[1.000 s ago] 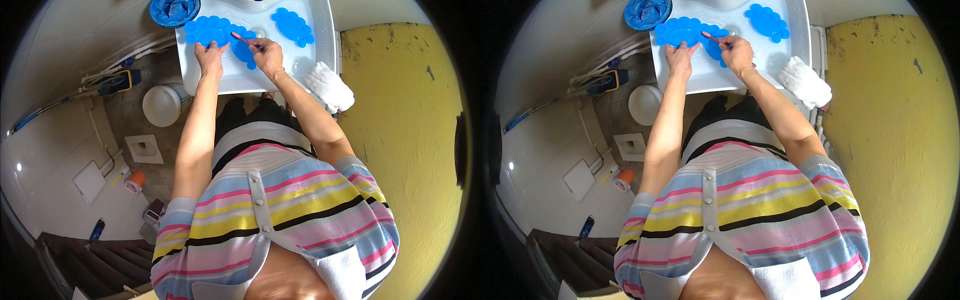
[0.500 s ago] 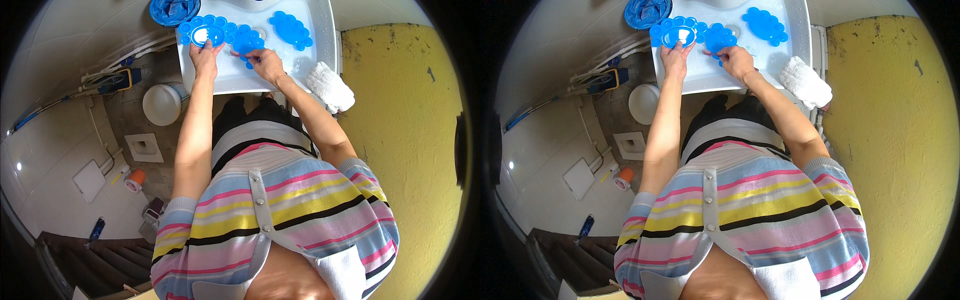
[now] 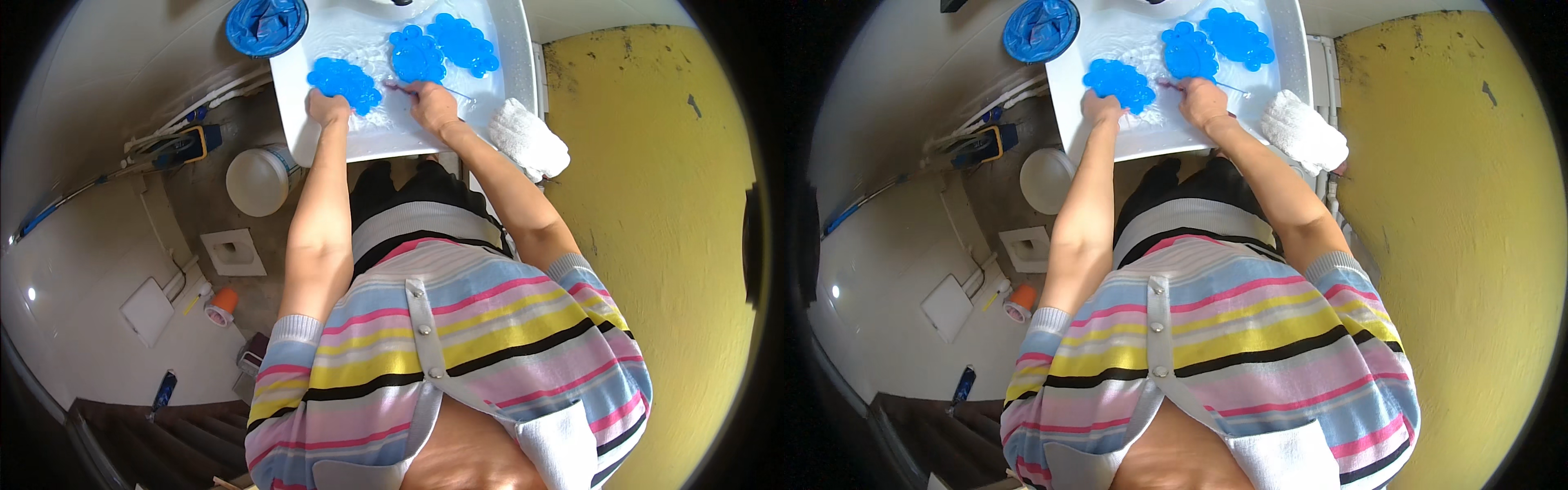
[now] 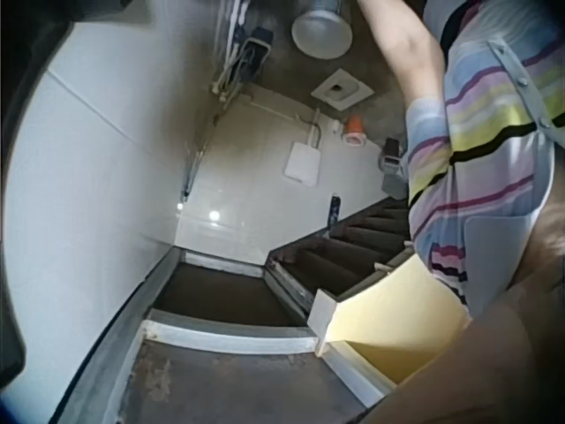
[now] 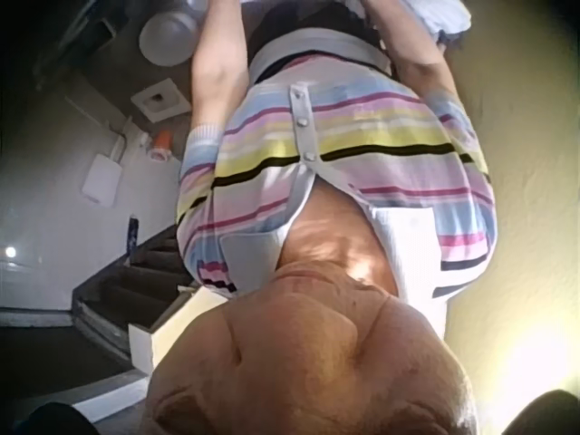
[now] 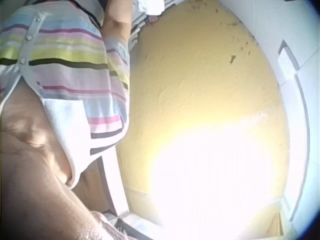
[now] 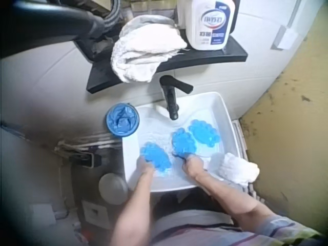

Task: The person scrubs a blue plastic mold with a toothbrush under running water in a sink. They rinse the mold and the toothbrush, then place the mold into a blue container. Finally, they wipe the sink basin with a white cloth.

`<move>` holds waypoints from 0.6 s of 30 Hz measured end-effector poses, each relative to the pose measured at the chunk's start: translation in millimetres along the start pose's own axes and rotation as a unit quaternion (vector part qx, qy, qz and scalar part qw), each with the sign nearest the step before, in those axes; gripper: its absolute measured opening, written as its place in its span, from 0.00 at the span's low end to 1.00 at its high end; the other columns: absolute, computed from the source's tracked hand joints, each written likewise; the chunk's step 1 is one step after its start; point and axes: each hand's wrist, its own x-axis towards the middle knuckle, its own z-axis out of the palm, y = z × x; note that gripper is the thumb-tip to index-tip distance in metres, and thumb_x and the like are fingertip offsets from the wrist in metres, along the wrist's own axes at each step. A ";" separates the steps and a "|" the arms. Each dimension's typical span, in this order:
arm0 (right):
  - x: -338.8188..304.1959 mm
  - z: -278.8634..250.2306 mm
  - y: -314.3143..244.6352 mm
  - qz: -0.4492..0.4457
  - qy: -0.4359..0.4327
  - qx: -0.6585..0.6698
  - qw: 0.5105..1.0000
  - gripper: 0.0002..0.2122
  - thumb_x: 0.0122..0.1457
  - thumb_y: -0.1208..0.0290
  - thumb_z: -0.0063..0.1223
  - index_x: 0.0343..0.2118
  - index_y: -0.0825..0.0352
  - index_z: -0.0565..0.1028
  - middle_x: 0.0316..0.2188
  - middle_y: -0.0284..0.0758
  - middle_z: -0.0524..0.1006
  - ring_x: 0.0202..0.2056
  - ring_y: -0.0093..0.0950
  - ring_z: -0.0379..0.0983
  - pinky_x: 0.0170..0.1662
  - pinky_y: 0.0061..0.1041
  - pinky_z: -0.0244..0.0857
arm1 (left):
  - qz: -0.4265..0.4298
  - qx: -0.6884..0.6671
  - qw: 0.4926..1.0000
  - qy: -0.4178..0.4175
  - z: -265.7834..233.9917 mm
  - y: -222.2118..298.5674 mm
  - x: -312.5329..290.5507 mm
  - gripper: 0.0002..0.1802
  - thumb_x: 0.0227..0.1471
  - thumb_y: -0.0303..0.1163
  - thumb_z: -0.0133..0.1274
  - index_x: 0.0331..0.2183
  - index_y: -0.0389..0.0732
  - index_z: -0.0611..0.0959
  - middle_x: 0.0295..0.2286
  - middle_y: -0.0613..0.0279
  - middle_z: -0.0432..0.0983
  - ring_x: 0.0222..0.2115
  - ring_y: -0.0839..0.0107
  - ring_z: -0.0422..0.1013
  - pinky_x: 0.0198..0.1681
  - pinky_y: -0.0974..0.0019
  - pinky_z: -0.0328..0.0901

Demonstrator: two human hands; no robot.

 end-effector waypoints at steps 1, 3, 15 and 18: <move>0.8 -1.1 -2.6 -0.005 -0.033 0.006 0.999 0.11 0.52 0.69 0.50 0.38 0.55 0.79 0.33 0.41 0.78 0.37 0.42 0.75 0.41 0.36 0.68 | 0.069 0.058 0.994 0.060 6.5 -14.2 13.8 0.18 0.48 0.17 0.45 0.44 0.34 0.73 0.37 0.47 0.74 0.29 0.56 0.76 0.21 0.61 0.74; -1.2 -2.1 -5.7 -0.007 -0.020 0.018 1.000 0.11 0.52 0.69 0.50 0.37 0.57 0.79 0.34 0.42 0.78 0.38 0.42 0.74 0.42 0.37 0.68 | 0.170 0.145 0.971 0.082 15.5 -25.8 26.3 0.18 0.47 0.17 0.45 0.43 0.34 0.73 0.35 0.45 0.75 0.31 0.53 0.76 0.27 0.59 0.72; -6.2 -22.3 0.7 0.103 0.025 0.397 0.912 0.08 0.52 0.69 0.55 0.32 0.67 0.79 0.28 0.37 0.80 0.27 0.26 0.75 0.28 0.24 0.64 | 0.529 0.135 0.836 0.064 -33.3 53.4 -53.5 0.14 0.43 0.17 0.50 0.35 0.42 0.74 0.34 0.54 0.78 0.36 0.51 0.73 0.39 0.56 0.68; -3.1 -51.6 -19.2 0.167 -0.064 0.567 0.804 0.09 0.56 0.67 0.54 0.34 0.67 0.78 0.28 0.31 0.80 0.24 0.16 0.72 0.20 0.15 0.52 | 0.618 0.116 0.776 0.051 -34.3 57.1 -57.5 0.16 0.36 0.10 0.48 0.29 0.40 0.71 0.38 0.59 0.76 0.42 0.54 0.72 0.49 0.54 0.66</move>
